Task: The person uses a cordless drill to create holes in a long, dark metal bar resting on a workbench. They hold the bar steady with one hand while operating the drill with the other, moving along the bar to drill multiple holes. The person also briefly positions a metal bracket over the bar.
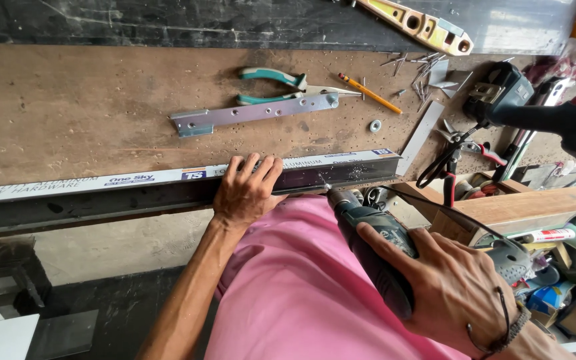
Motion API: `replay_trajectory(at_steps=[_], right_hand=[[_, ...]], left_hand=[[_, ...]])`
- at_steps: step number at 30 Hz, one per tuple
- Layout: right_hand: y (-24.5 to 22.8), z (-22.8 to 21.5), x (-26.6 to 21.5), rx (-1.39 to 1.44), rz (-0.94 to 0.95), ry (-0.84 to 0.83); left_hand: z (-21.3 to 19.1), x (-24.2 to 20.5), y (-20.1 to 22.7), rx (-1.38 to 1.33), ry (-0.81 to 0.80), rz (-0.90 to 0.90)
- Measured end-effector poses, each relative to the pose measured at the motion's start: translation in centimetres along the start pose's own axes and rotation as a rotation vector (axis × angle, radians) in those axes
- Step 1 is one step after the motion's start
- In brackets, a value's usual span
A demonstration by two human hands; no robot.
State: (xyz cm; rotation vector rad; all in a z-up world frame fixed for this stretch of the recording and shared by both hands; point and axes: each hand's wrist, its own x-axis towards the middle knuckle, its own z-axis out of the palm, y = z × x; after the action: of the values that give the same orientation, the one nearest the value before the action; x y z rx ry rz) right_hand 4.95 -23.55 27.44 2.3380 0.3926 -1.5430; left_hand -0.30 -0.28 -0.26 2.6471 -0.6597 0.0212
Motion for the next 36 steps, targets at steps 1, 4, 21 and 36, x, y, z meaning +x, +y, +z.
replay_trajectory(at_steps=[1,4,21,36], right_hand=[[0.1,0.2,0.0,-0.015,-0.015,0.007],[0.3,0.7,0.0,-0.027,-0.036,0.039],[0.6,2.6,-0.7,-0.076,-0.189,0.381],[0.3,2.2,-0.6,-0.279,-0.354,0.548]], left_hand=[[0.0,0.0,0.0,0.002,0.002,0.000],[-0.3,0.2,0.0,-0.004,0.015,-0.001],[-0.5,0.3,0.0,-0.007,0.025,0.005],[-1.2,0.9,0.2,-0.017,0.077,0.008]])
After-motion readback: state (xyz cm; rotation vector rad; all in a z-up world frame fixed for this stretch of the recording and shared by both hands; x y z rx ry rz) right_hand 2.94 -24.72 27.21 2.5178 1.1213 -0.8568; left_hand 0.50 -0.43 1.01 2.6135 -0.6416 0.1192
